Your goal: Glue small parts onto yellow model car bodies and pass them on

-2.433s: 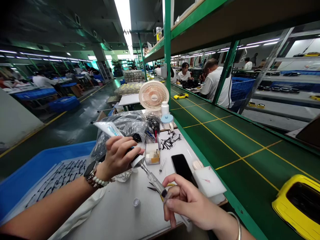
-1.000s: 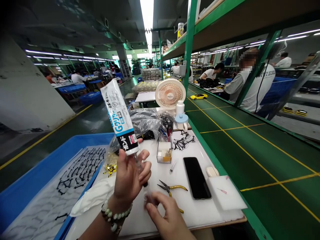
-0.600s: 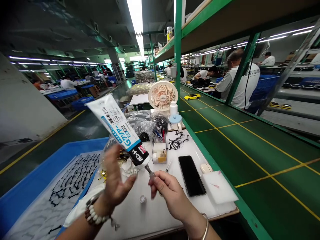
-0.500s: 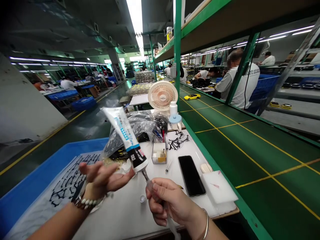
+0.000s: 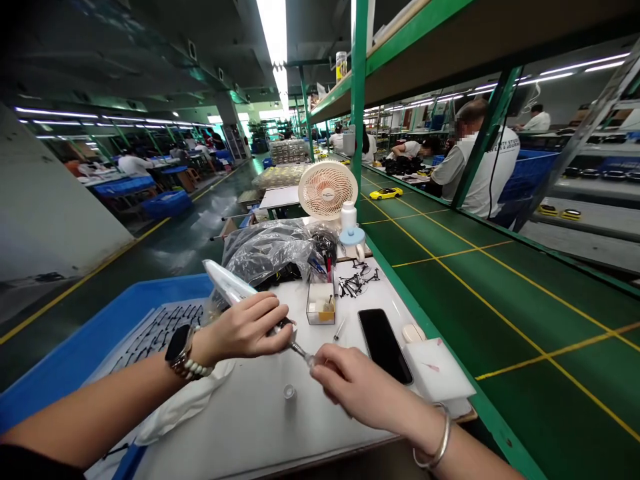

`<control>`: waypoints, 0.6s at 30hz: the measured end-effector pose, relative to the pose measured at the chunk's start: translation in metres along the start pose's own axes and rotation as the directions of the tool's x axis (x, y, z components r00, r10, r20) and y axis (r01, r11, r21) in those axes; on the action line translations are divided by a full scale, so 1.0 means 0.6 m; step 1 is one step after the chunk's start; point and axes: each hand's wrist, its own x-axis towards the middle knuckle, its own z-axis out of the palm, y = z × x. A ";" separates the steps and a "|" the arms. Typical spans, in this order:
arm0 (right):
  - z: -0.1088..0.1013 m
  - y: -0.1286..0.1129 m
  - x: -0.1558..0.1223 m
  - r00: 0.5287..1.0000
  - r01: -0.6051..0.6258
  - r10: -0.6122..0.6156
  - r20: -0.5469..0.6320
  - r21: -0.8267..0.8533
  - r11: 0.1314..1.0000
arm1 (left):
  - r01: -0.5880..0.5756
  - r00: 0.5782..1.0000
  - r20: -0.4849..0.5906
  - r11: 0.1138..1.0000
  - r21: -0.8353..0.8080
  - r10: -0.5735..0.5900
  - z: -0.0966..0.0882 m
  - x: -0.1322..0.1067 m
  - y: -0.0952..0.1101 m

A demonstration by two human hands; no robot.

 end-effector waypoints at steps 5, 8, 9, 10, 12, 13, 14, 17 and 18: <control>-0.024 -0.001 -0.005 0.970 0.038 -0.168 -0.179 -0.566 0.824 | -0.042 0.983 0.185 0.944 0.327 -0.021 0.025 -0.022 0.018; -0.028 -0.002 -0.010 0.970 0.050 -0.197 -0.143 -0.677 0.735 | 0.060 0.972 0.214 0.982 0.181 -0.099 0.029 -0.031 0.025; -0.028 -0.003 -0.012 0.971 0.053 -0.200 -0.131 -0.697 0.715 | 0.093 0.966 0.233 0.990 0.106 -0.116 0.028 -0.033 0.026; -0.028 -0.004 -0.014 0.972 0.054 -0.199 -0.122 -0.712 0.700 | 0.119 0.959 0.252 0.992 0.041 -0.125 0.028 -0.036 0.027; -0.026 -0.007 -0.019 0.974 0.052 -0.195 -0.112 -0.732 0.680 | 0.150 0.953 0.271 0.988 -0.037 -0.135 0.026 -0.039 0.029; -0.025 -0.009 -0.021 0.975 0.051 -0.195 -0.111 -0.735 0.676 | 0.158 0.955 0.264 0.986 -0.055 -0.139 0.025 -0.040 0.030; -0.024 -0.012 -0.022 0.974 0.052 -0.197 -0.112 -0.734 0.677 | 0.164 0.957 0.251 0.984 -0.066 -0.143 0.025 -0.041 0.031; -0.018 -0.016 -0.023 0.969 0.070 -0.217 -0.115 -0.717 0.693 | 0.174 0.965 0.218 0.976 -0.131 -0.143 0.026 -0.047 0.032; -0.015 -0.015 -0.022 0.969 0.075 -0.219 -0.113 -0.711 0.699 | 0.174 0.970 0.202 0.968 -0.182 -0.136 0.026 -0.051 0.033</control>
